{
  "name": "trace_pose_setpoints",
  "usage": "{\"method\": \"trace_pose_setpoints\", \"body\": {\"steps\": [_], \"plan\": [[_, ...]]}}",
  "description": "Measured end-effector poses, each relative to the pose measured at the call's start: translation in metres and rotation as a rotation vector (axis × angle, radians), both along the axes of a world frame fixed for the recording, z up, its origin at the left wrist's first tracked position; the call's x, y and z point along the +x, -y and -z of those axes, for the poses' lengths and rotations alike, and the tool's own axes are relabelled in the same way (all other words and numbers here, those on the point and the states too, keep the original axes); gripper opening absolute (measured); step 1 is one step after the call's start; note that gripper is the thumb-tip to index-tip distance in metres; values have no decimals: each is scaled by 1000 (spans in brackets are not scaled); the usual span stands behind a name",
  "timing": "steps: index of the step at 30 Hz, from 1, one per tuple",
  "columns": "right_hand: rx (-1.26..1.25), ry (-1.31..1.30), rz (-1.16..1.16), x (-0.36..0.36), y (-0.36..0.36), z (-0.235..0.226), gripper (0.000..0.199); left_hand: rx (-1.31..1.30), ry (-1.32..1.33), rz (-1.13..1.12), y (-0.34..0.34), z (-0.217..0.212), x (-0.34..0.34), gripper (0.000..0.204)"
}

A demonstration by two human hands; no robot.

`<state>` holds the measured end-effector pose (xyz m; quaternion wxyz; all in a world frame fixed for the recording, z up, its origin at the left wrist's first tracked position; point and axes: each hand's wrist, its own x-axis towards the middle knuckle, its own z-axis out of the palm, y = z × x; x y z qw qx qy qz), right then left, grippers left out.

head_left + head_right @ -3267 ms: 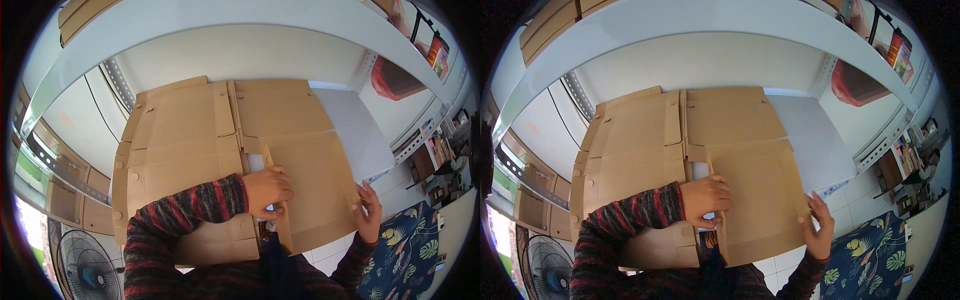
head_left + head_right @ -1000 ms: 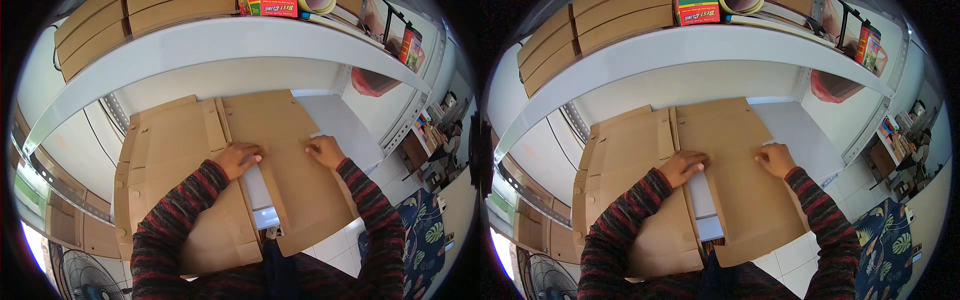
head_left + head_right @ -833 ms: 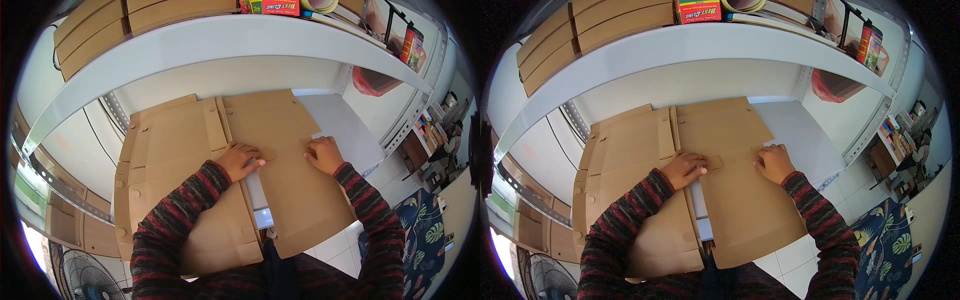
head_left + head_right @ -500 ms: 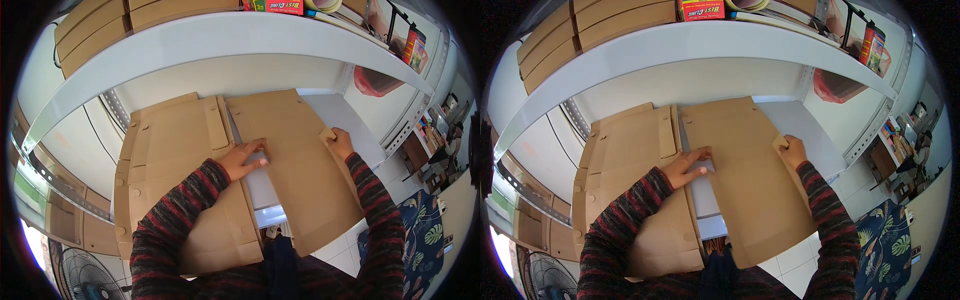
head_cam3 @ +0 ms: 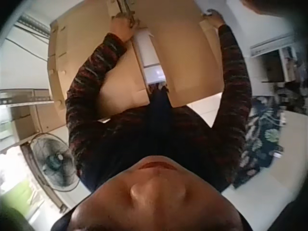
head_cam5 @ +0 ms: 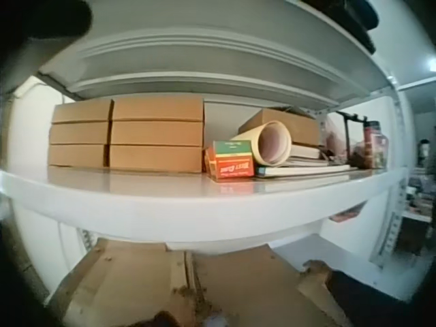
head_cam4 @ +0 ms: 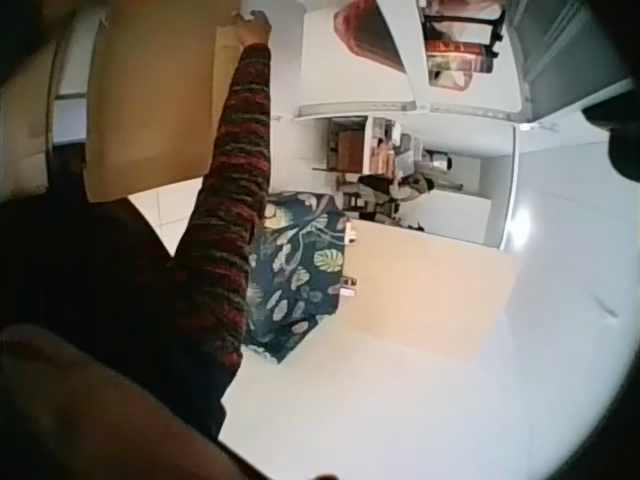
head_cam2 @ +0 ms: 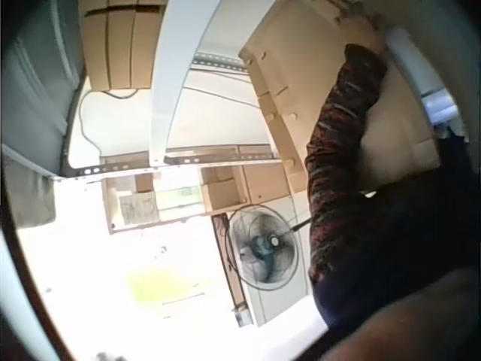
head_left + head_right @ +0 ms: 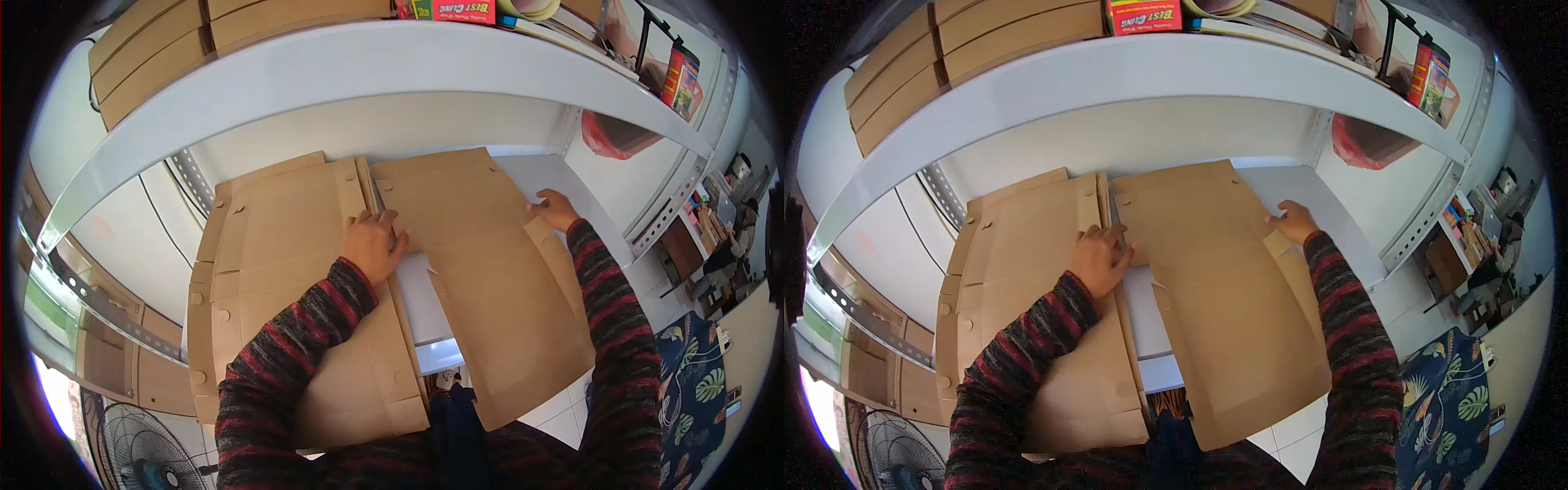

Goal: The person assembles flat cardboard boxes by folding the sides and locking the tabs into place. They repeatedly pick up flat sheets, fold them into box shapes, and stack the finished boxes on a shelf.

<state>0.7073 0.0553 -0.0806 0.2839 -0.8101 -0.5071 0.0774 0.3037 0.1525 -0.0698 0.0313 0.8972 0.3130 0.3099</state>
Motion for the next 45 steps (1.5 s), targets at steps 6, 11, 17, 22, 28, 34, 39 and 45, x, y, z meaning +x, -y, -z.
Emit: {"method": "trace_pose_setpoints", "body": {"steps": [6, 11, 17, 22, 28, 34, 39, 45], "plan": [[80, 141, 104, -24, -18, 12, 57, -42, -65, -37, 4, 8, 1, 40], [217, 270, -10, -66, -9, -7, 41, -235, 113, 129, 2, 4, 2, 41], [148, 433, -247, -96, -4, -1, 30, -311, 127, 461, 4, 13, 7, 60], [196, 657, -366, -111, -1, 17, 20, -313, -80, 475, 0, 19, 7, 75], [185, 623, -357, -115, -1, 22, 19, -338, -227, 415, -1, 18, 10, 78], [127, 484, -252, -121, 8, 11, 36, -310, -200, 443, 2, 14, 10, 78], [261, 490, -280, -117, 66, -30, 48, -237, 38, 510, 1, 18, 7, 77], [539, 442, 119, -150, 217, -51, 68, -338, 41, 429, 5, 15, 3, 59]]}}
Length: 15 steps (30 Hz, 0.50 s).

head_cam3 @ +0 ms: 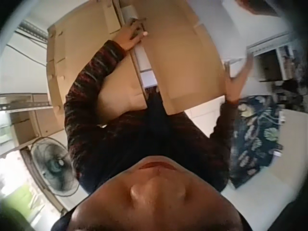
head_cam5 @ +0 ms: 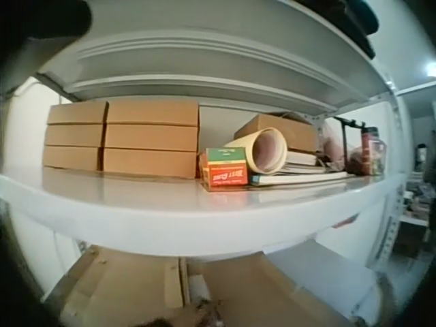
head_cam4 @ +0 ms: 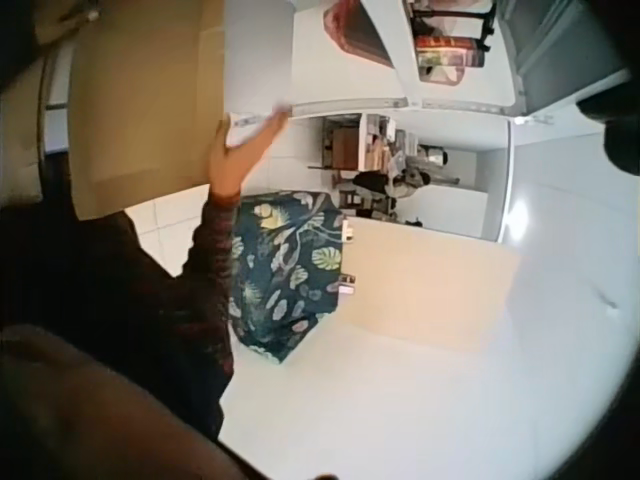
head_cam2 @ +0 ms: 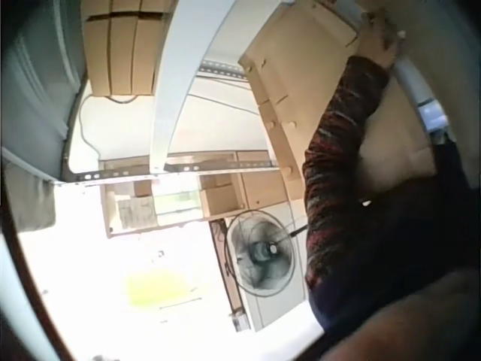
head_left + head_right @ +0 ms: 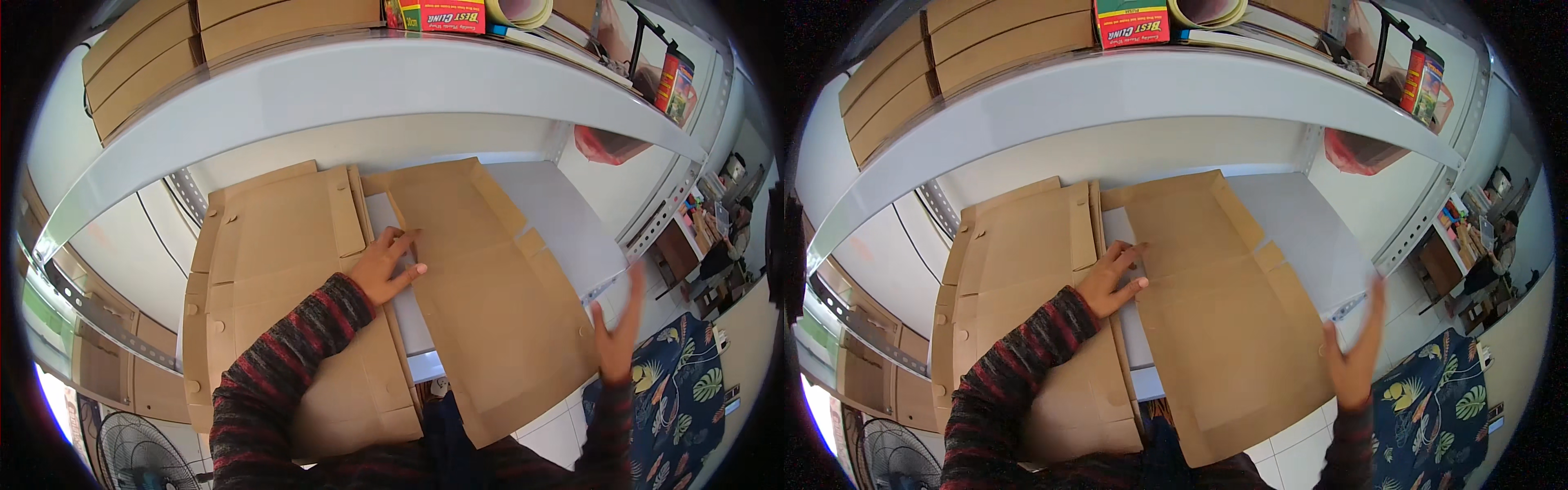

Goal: The person assembles flat cardboard boxes by folding the sides and locking the tabs into place. They repeatedly pick up flat sheets, fold them into box shapes, and stack the finished boxes on a shelf.

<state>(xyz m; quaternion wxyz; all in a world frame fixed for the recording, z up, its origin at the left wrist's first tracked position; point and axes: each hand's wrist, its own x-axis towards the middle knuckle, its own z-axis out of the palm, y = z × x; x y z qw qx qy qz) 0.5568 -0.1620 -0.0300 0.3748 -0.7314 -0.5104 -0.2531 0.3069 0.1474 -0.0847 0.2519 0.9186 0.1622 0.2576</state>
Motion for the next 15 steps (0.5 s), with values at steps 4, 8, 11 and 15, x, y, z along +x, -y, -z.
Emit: {"method": "trace_pose_setpoints", "body": {"steps": [4, 8, 11, 15], "plan": [[642, -500, 257, -26, 81, 81, 61, 28, -115, 51, 2, -10, 2, 53], [739, -1298, -163, -88, 93, 152, 56, 120, -35, 114, -3, 0, -1, 54], [557, -1450, -196, -120, 74, 144, 60, 76, -103, 239, -2, -5, -3, 55], [542, -1571, -197, -93, 71, 113, 54, 141, -82, 277, 3, -9, -7, 53]]}}
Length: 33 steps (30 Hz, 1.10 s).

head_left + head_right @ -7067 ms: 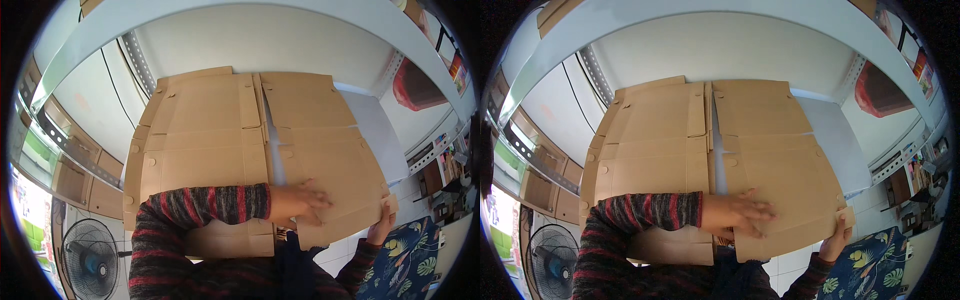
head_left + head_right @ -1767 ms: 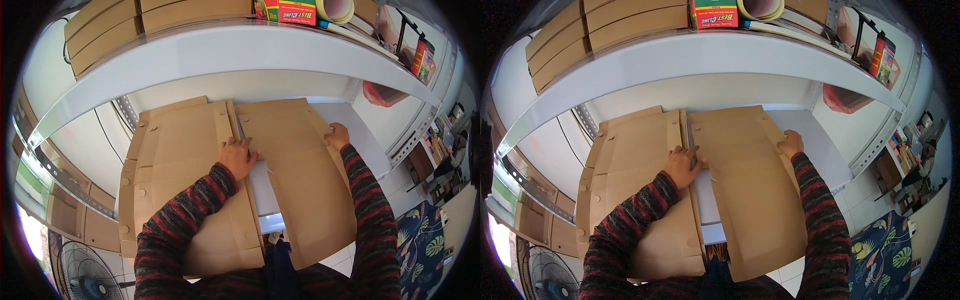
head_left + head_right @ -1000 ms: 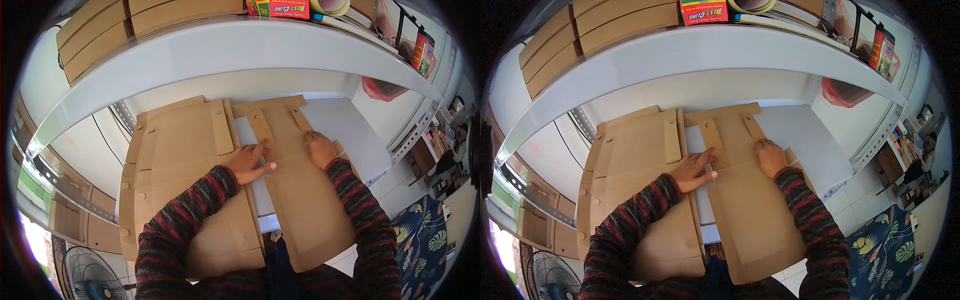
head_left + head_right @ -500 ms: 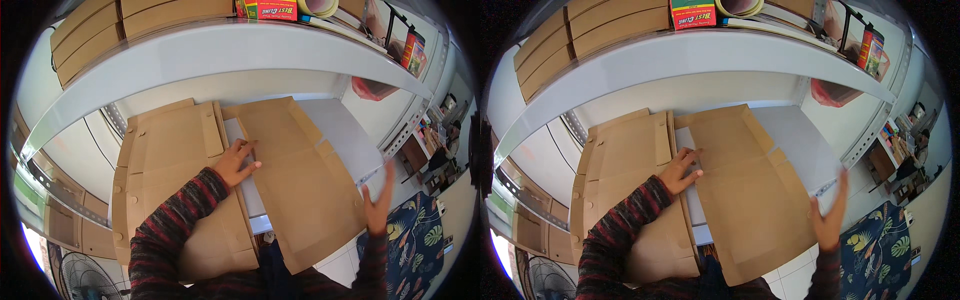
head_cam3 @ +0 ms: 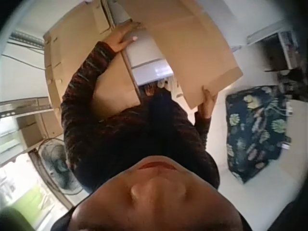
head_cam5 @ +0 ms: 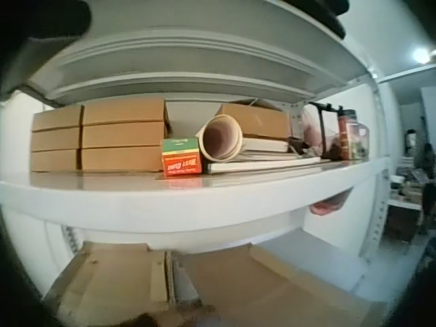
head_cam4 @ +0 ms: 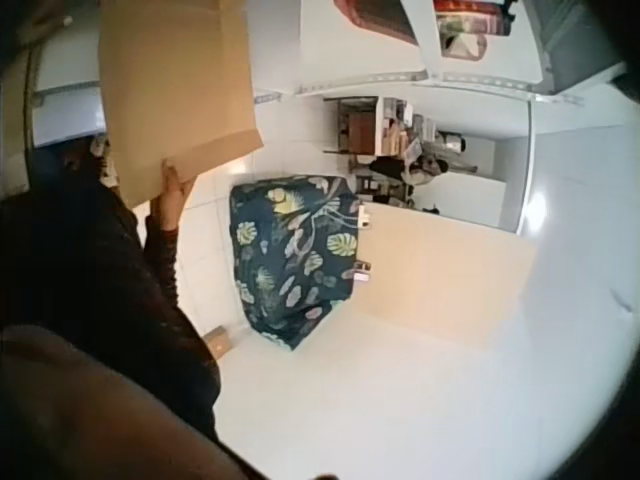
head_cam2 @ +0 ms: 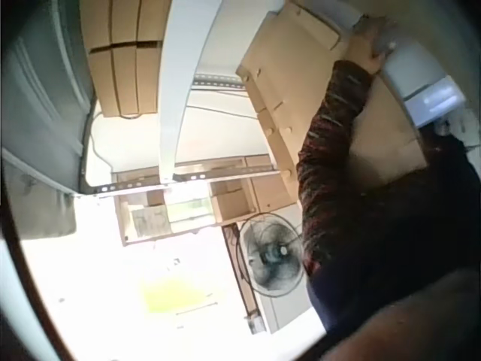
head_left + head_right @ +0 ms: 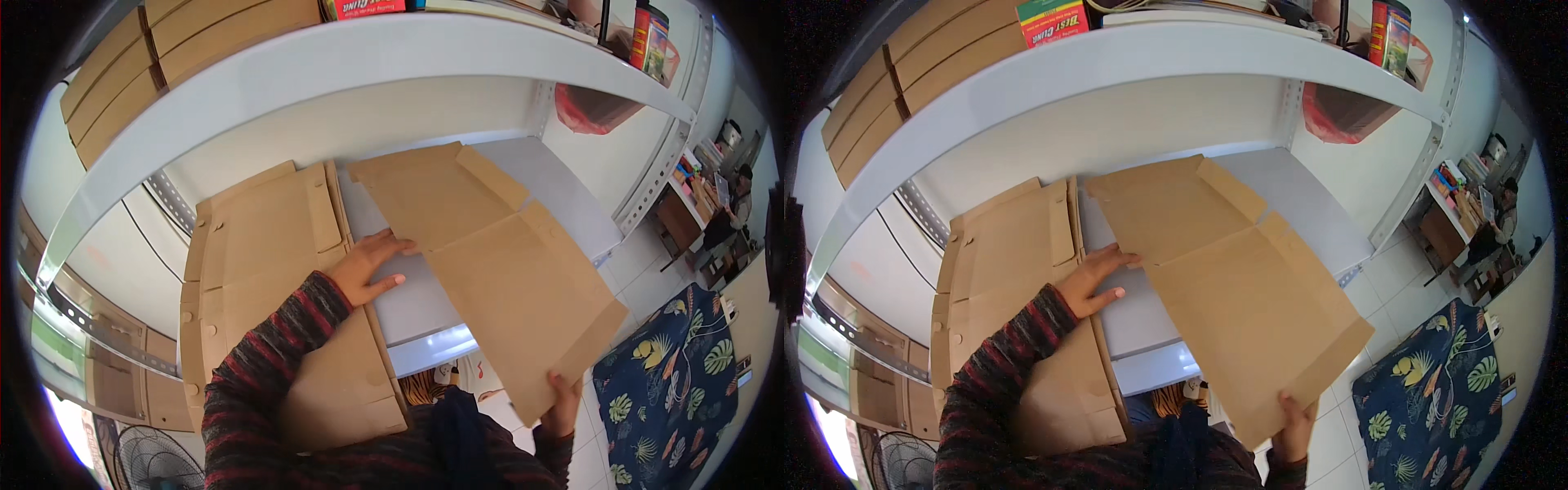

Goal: The person assembles flat cardboard boxes by folding the sides and locking the tabs into place. They repeatedly pick up flat sheets, fold them into box shapes, and stack the finished boxes on a shelf.

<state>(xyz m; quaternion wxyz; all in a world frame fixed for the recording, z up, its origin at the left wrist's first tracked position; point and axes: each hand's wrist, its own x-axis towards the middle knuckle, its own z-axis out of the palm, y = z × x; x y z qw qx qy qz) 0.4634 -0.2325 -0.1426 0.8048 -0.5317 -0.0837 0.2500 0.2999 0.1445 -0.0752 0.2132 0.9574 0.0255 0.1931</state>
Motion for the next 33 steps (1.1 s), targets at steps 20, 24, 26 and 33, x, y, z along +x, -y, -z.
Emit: {"method": "trace_pose_setpoints", "body": {"steps": [20, 24, 26, 33], "plan": [[-290, 282, 166, 104, 125, 13, 54, 153, -4, -404, -21, 20, -2, 44], [-286, 324, 216, 110, 112, 31, 52, -128, 4, -296, -20, 4, 3, 28], [-250, 329, 204, 124, 105, 37, 52, -286, 168, -242, -21, 2, 7, 20], [-83, 307, -24, 159, 42, -51, 53, -470, 505, -316, -28, -65, -26, 12]]}}
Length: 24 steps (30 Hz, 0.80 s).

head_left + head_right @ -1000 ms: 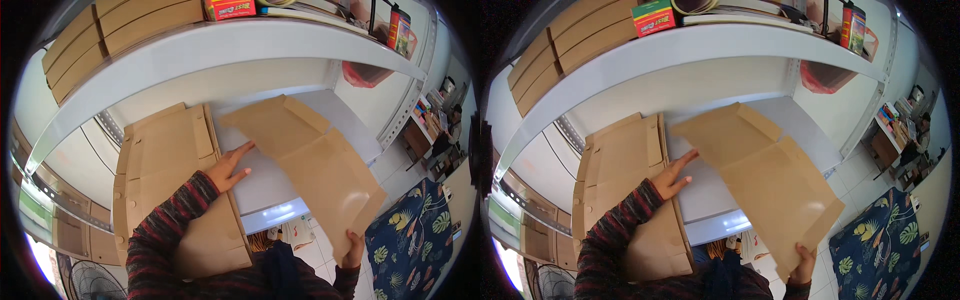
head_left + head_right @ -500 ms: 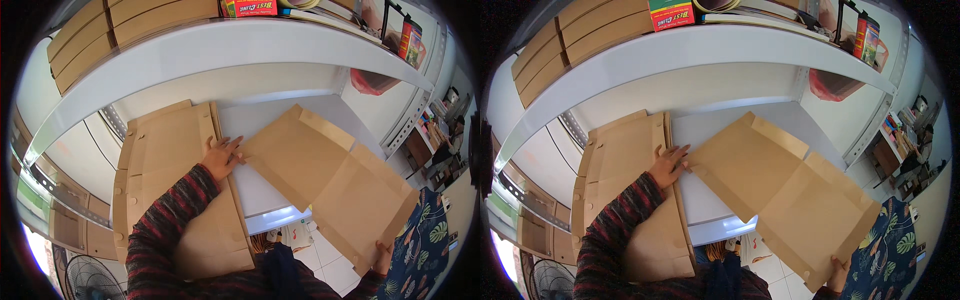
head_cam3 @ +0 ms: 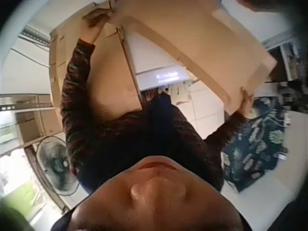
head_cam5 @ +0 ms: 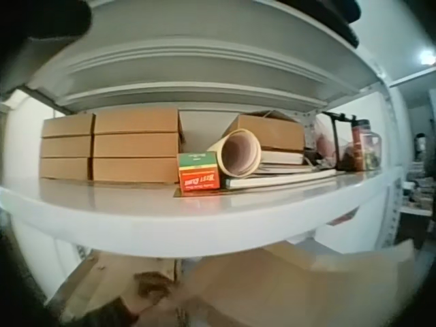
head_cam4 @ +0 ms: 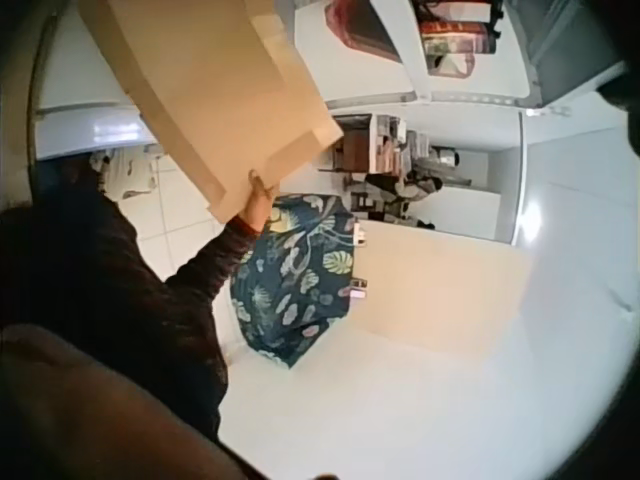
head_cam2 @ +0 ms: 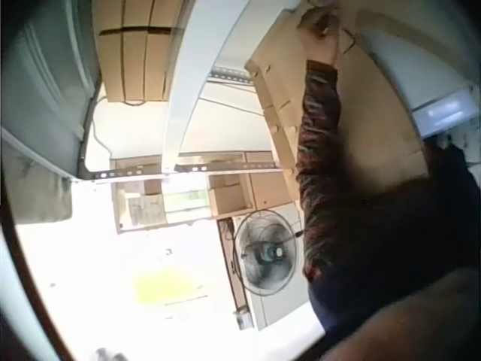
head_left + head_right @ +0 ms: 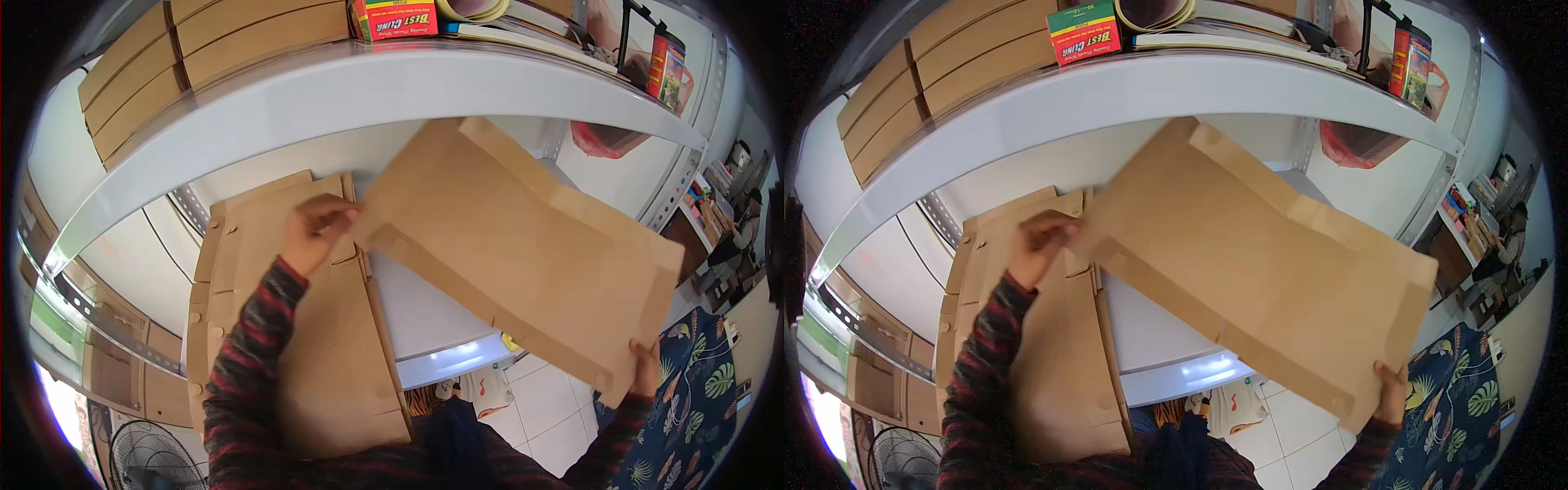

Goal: The person assembles flat cardboard boxes by folding the sides and locking the tabs into place. They repeatedly pick up flat sheets, fold them into box shapes, and stack the finished boxes on a shelf.

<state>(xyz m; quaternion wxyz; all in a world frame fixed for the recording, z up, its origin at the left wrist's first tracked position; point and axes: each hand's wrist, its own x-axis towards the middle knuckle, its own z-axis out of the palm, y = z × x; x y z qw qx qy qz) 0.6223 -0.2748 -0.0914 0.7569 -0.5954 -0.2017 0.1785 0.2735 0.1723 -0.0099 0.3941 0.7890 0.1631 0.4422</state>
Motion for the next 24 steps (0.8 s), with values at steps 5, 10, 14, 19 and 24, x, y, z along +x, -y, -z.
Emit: {"method": "trace_pose_setpoints", "body": {"steps": [5, 10, 14, 19, 24], "plan": [[5, -60, -282, 37, -57, -33, 54, -1, -64, -159, 17, -42, -68, 12], [311, -264, -637, 77, -149, -23, 52, -42, -194, -312, 37, -27, -135, 12], [585, -501, -771, 109, -180, -2, 47, 170, -283, -157, 71, -18, -138, 24], [389, -25, 155, 53, -204, 11, 49, 395, -603, -72, 130, -13, -105, 34], [185, 462, 396, 4, -191, 5, 48, 779, -693, -3, 138, -3, -77, 18]]}}
